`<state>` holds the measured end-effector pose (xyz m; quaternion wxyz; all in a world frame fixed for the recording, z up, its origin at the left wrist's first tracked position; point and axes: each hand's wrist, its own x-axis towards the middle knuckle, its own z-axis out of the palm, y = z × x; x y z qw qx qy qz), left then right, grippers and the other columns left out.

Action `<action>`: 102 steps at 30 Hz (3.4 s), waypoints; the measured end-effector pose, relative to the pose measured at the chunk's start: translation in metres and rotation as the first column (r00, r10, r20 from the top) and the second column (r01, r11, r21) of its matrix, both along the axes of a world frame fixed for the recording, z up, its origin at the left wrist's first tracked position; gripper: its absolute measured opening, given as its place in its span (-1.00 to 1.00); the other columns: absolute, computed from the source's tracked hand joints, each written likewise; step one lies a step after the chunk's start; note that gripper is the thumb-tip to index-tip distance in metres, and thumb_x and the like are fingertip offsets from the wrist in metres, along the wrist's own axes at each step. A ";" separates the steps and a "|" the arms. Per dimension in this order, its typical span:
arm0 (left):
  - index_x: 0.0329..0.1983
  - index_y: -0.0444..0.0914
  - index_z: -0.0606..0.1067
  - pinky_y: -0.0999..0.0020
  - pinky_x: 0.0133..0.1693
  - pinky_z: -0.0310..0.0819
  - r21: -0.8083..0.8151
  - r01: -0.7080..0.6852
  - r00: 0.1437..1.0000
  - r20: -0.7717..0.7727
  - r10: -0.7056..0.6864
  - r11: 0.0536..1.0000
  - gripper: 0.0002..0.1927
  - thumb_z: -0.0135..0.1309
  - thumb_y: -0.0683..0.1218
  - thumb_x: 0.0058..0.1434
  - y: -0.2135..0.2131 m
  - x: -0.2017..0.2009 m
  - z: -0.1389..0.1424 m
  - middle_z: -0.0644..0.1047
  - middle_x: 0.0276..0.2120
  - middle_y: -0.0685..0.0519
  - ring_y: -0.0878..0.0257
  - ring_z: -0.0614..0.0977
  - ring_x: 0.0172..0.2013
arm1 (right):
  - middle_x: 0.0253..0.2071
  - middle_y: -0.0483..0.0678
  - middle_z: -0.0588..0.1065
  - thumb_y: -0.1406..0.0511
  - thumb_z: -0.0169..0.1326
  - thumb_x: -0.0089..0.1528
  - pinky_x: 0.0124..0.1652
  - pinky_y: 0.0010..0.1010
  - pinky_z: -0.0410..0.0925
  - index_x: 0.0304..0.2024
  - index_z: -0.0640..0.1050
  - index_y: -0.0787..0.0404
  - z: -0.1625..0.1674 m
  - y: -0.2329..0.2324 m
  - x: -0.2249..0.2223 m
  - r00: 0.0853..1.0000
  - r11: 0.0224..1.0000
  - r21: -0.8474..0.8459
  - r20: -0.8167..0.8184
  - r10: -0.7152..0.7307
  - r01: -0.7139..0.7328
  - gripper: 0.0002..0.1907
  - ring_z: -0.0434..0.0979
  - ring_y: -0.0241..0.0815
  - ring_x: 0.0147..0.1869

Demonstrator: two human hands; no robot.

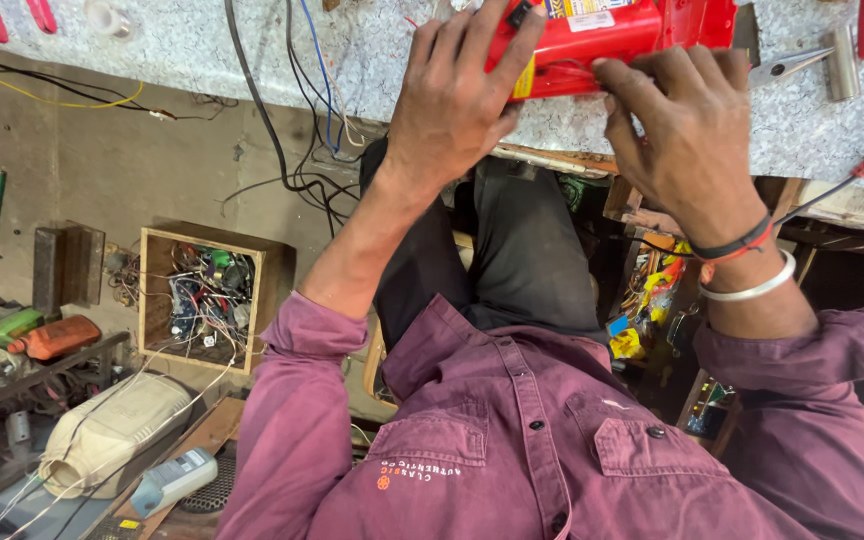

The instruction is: The person retrieves a small jar from a shelf, then sits at a workbench to repair a red handheld electronic device. They open the casing, insert a battery, apply adhesive to the internal components, and use a soldering iron to work on the wiring.

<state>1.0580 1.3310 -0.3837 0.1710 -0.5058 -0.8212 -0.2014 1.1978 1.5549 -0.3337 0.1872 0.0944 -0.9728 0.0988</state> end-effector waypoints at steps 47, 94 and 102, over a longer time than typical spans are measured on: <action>0.41 -0.04 0.41 0.04 0.28 0.15 0.194 0.040 0.983 0.168 -0.073 0.980 -0.12 0.47 0.03 -0.03 -0.011 0.001 -0.021 0.30 0.43 0.03 0.11 0.42 0.24 | 0.21 -0.01 0.45 0.46 0.34 0.29 0.18 -0.22 0.32 0.08 0.68 0.11 -0.034 0.031 -0.002 0.996 0.963 -0.254 -0.057 0.074 -0.086 -0.68 0.33 0.04 0.25; 0.13 -0.14 0.47 0.08 0.23 0.25 0.292 -0.150 0.977 0.188 0.097 0.945 -0.61 0.34 -0.09 0.29 0.029 0.032 -0.007 0.47 0.07 0.16 0.14 0.43 0.18 | 0.16 0.19 0.40 0.65 0.27 0.31 0.18 -0.30 0.53 0.11 0.45 0.53 -0.034 0.022 -0.017 0.997 0.699 -0.715 0.051 0.054 -0.001 -0.63 0.56 -0.03 0.25; 0.12 -0.13 0.46 0.15 0.17 0.28 0.228 -0.161 0.967 0.233 0.107 0.960 -0.62 0.33 -0.12 0.30 0.033 0.035 0.001 0.47 0.02 0.16 0.14 0.43 0.16 | 0.07 0.18 0.48 0.62 0.25 0.34 0.17 -0.29 0.55 0.14 0.44 0.53 -0.033 0.024 -0.016 0.995 0.789 -0.614 0.066 0.071 -0.015 -0.64 0.61 0.00 0.16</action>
